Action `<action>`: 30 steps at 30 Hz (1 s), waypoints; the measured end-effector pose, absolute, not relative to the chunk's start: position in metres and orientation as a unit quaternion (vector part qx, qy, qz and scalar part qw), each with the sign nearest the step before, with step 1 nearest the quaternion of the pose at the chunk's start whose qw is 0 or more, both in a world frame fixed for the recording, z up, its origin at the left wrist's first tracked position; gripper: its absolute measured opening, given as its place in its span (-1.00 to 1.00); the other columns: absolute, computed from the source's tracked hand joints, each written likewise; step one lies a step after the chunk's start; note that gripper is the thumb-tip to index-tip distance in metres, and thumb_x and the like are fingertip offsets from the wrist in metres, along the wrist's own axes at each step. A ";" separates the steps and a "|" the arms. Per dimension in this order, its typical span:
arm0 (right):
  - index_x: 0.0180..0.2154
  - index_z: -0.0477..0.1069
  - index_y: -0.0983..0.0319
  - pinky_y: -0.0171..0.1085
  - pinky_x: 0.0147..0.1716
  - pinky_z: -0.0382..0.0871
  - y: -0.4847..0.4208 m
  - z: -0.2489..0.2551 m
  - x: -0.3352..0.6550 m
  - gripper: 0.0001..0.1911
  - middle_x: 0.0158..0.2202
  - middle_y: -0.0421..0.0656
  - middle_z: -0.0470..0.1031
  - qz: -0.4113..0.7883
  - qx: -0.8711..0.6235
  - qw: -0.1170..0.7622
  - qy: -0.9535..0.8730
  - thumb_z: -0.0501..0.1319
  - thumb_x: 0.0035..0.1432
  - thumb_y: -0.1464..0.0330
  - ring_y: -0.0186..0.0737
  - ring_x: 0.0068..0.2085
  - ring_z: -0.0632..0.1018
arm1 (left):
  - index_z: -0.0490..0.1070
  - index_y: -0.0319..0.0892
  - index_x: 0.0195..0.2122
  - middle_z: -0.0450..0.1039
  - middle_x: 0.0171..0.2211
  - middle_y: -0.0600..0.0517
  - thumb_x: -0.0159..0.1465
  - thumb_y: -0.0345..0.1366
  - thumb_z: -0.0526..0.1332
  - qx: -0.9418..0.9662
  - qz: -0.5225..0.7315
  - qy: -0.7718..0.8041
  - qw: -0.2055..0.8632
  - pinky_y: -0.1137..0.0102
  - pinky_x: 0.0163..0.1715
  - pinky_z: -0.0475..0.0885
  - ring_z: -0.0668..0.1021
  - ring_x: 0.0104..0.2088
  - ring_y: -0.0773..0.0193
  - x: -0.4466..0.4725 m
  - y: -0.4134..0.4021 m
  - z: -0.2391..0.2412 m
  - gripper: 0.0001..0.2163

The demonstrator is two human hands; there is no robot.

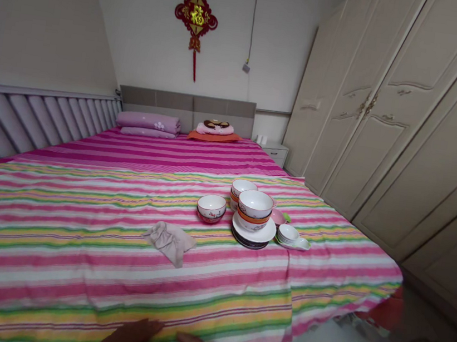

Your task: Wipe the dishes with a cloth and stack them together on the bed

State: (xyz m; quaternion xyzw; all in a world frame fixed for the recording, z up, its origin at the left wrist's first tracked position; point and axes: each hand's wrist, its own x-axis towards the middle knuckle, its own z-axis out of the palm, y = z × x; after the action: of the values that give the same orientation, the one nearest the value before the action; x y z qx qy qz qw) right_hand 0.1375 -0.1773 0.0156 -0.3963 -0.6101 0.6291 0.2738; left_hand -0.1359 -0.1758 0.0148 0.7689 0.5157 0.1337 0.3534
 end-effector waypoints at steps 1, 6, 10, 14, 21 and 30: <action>0.04 0.46 -0.07 -0.25 -0.46 0.34 -0.178 0.033 0.140 -0.37 -0.49 -0.19 0.48 0.618 -0.390 0.278 -0.624 0.41 -0.14 0.05 -0.19 -0.48 0.47 | 0.32 0.36 0.12 0.38 0.16 0.09 0.16 0.06 0.22 0.753 0.195 0.491 0.392 0.03 0.09 0.39 0.45 0.13 -0.03 -0.137 -0.180 0.025 -0.54; 0.36 -0.19 -0.04 -0.27 -0.40 0.40 -0.180 0.111 0.151 -0.10 -0.15 -0.11 0.51 0.467 -0.391 0.416 -0.675 0.25 0.13 0.29 -0.26 -0.40 0.49 | 0.06 0.28 0.29 0.51 0.02 0.02 0.10 -0.01 0.32 0.725 0.286 0.522 0.347 0.11 0.02 0.45 0.55 0.01 0.01 -0.126 -0.179 0.103 -0.27; 0.37 -0.38 0.01 -0.24 -0.39 0.43 -0.168 0.135 0.150 -0.04 -0.14 -0.09 0.49 0.319 -0.396 0.540 -0.670 0.22 0.17 0.31 -0.29 -0.45 0.47 | -0.37 -0.04 0.38 0.57 -0.26 0.01 0.06 -0.03 0.34 0.675 0.421 0.563 0.224 0.25 -0.19 0.53 0.61 -0.26 0.13 -0.110 -0.166 0.155 0.03; 0.38 -0.29 0.09 -0.30 -0.53 0.36 -0.151 0.134 0.148 -0.06 -0.36 -0.21 0.47 0.264 -0.445 0.553 -0.653 0.24 0.14 0.28 -0.32 -0.57 0.39 | -0.51 -0.12 0.37 0.45 -0.48 0.16 0.10 -0.03 0.31 0.652 0.486 0.562 0.153 0.36 -0.39 0.50 0.53 -0.50 0.26 -0.105 -0.156 0.157 0.06; 0.38 -0.33 0.22 -0.33 -0.56 0.25 -0.128 0.110 0.152 0.00 -0.57 -0.33 0.35 0.346 -0.510 0.447 -0.649 0.22 0.05 0.35 -0.28 -0.58 0.38 | -0.43 -0.19 0.37 0.27 -0.65 0.28 0.09 -0.05 0.32 0.625 0.416 0.617 0.237 0.46 -0.61 0.30 0.38 -0.65 0.33 -0.111 -0.130 0.107 0.04; -0.01 0.44 0.27 -0.29 -0.49 0.25 -0.089 0.040 0.159 -0.41 -0.61 -0.27 0.34 0.404 -0.521 0.459 -0.596 0.26 0.02 0.02 -0.27 -0.54 0.38 | 0.12 -0.22 0.25 0.45 0.00 -0.26 0.15 0.04 0.28 0.419 0.417 0.519 0.617 0.28 -0.20 0.52 0.60 -0.16 0.13 -0.066 -0.040 0.120 -0.27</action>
State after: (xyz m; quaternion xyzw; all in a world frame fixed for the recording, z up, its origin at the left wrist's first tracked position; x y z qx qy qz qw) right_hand 0.1589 -0.0890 0.0402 -0.5206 -0.5958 0.4044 0.4587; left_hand -0.0656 -0.0399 0.1197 0.4188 0.5192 0.4175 0.6170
